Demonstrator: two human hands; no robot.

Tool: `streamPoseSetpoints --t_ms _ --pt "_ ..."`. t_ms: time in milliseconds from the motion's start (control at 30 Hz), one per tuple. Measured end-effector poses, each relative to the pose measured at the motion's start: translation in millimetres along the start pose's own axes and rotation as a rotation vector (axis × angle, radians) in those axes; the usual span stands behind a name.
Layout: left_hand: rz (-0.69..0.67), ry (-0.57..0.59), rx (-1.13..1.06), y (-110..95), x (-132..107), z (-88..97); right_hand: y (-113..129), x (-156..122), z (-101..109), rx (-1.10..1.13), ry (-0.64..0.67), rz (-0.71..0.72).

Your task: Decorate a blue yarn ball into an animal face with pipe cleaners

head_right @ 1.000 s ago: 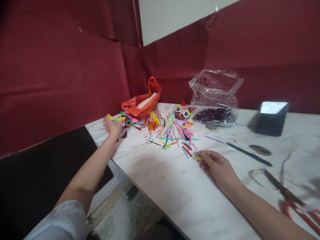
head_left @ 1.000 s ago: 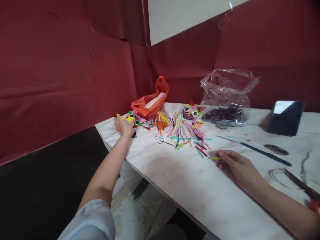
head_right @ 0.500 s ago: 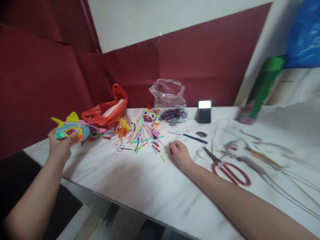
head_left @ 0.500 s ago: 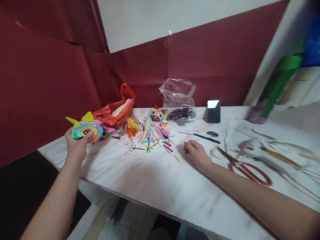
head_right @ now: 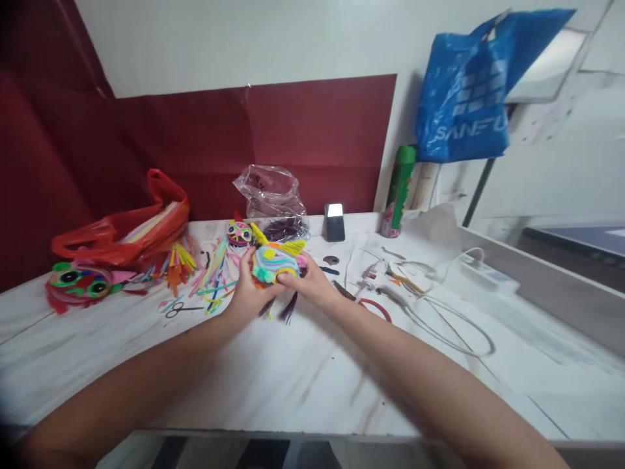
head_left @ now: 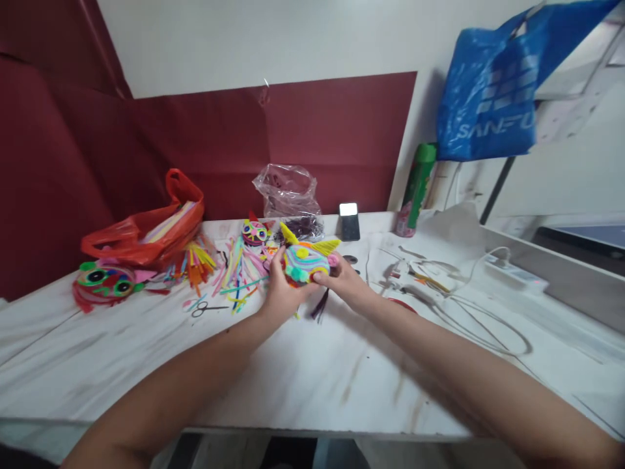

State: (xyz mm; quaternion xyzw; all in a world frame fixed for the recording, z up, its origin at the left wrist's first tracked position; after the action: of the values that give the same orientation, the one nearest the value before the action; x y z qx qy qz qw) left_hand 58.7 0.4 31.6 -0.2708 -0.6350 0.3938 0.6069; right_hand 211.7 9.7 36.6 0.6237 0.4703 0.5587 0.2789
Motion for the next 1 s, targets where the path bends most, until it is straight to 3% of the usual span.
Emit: streamPoseSetpoints --t_ms 100,200,300,367,467,567,700,767,867,933,1000 --pt "0.085 0.12 -0.075 12.0 2.3 -0.8 -12.7 -1.8 21.7 0.114 -0.089 -0.125" --pt "0.157 0.048 -0.068 23.7 11.0 9.6 -26.5 -1.2 34.6 0.164 -0.145 -0.241" --pt "0.248 0.006 -0.148 37.2 12.7 13.9 -37.4 -0.8 34.7 0.186 -0.094 -0.262" --pt "0.311 0.005 -0.229 45.8 8.0 12.2 -43.3 -2.2 32.8 0.192 -0.059 -0.281" --pt "0.343 0.05 -0.276 53.4 -0.3 8.5 -47.9 -4.7 35.6 0.188 -0.121 -0.334" --pt "0.257 0.016 -0.142 53.6 1.0 13.1 -44.9 -5.4 41.9 0.199 -0.185 -0.353" --pt "0.003 -0.288 0.161 44.0 15.6 33.9 -37.3 -6.1 46.4 0.151 -0.179 -0.341" --pt "-0.109 -0.341 0.223 35.0 21.2 41.4 -36.0 -7.5 47.3 0.107 -0.175 -0.343" --pt "-0.089 -0.161 0.155 23.9 22.7 40.5 -36.6 -10.7 46.3 0.061 -0.157 -0.355" --pt "0.051 -0.015 0.067 22.3 19.1 34.3 -36.9 -13.4 43.2 0.049 -0.137 -0.363" --pt "0.186 0.053 0.012 25.0 14.3 28.3 -36.5 -16.5 38.4 0.056 -0.106 -0.374"
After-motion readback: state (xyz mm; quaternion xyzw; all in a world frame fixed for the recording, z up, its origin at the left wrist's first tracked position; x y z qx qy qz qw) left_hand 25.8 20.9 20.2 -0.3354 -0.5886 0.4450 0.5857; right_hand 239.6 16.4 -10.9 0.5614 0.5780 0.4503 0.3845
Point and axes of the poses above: each hand's wrist, its own x-axis towards the middle knuckle, its own z-axis out of the back of the hand, y = z × x, the point moved 2 cm from there along x, towards the middle knuckle, and after that the axes turned 9 degrees about -y, right-handed, at the moved point
